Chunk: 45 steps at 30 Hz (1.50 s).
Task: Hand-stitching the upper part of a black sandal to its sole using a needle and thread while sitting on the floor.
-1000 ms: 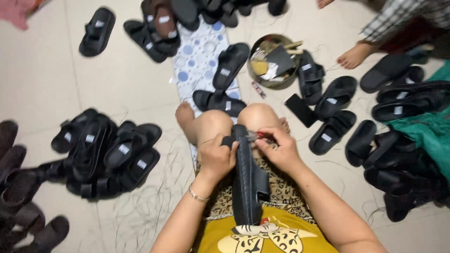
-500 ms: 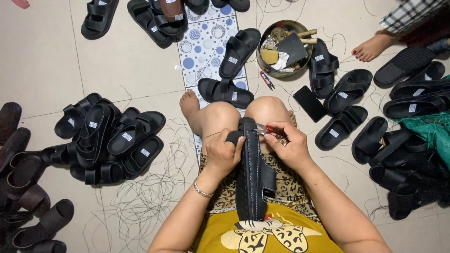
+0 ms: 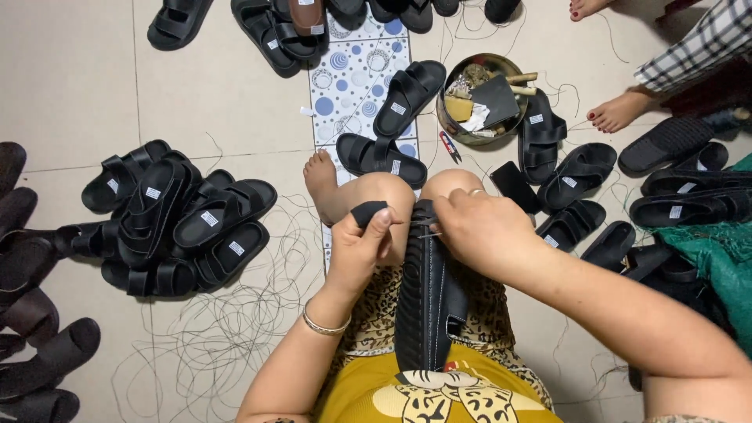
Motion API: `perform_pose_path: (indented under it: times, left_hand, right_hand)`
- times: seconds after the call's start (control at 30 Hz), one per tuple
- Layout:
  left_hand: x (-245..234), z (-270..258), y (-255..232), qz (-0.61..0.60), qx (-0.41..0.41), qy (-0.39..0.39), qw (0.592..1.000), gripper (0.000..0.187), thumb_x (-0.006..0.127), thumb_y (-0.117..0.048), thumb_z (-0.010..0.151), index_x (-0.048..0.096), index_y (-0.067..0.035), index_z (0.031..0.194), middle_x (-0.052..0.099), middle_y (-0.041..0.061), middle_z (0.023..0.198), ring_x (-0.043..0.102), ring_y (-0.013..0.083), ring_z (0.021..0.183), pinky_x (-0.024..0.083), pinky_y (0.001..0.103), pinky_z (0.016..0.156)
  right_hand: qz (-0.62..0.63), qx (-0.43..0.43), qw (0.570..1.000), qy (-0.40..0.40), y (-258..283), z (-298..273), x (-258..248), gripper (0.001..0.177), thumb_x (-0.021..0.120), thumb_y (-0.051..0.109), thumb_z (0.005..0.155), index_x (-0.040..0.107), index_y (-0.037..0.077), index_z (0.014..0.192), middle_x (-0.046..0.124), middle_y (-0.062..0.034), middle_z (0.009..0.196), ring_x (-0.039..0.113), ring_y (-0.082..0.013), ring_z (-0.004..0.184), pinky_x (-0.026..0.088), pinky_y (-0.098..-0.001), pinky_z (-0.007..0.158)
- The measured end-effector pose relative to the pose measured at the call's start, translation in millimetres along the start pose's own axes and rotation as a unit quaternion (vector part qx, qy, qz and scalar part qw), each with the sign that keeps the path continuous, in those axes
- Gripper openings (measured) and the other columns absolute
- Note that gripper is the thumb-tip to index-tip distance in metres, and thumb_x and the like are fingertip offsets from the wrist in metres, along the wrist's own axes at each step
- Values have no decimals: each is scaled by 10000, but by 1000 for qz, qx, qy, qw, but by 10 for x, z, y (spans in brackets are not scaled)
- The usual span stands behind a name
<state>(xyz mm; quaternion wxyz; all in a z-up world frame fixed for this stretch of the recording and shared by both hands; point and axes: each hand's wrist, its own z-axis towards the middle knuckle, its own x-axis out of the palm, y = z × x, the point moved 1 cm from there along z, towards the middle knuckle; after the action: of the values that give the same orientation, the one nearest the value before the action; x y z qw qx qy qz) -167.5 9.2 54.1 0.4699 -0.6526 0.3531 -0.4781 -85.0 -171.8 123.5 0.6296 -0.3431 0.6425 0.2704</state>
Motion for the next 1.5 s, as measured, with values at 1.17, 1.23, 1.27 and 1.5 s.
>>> perform_pose_path:
  times: [1.17,1.23,1.27,1.5]
  left_hand:
    - [-1359,-953,643,-370,-176,-98,907,381,583,-159,869,648,33,1192,734,223,1071,704,353,936,565,435,854]
    - [-1483,-948,687,-382,-176,-149,895,302,589,-156,877,685,5,1113,745,213,1021,711,356,906,579,437,829]
    - [-1566,-942,748,-409,-179,-205,871,348,596,-165,864,682,0,1157,742,210,1062,707,361,942,567,439,882]
    - [-2171,-559,126,-374,-78,-406,830,226,607,-310,848,691,-145,977,723,49,940,676,205,818,514,319,615]
  right_hand:
    - [738,399,528,-134,-382,-1242,1329,213,624,278,1043,605,80,1120,583,-56,829,476,-98,595,359,-203,428]
    - [736,396,535,-124,-355,-1191,1408,209,638,290,1036,611,98,1116,587,-47,828,477,-89,598,357,-200,424]
    - [730,402,536,-133,-353,-1197,1438,202,646,292,1038,618,113,1127,597,-51,835,481,-91,595,358,-201,421]
    - [720,381,564,-137,-276,-1176,1398,189,625,275,1075,598,106,1155,602,-55,864,498,-89,621,383,-196,441]
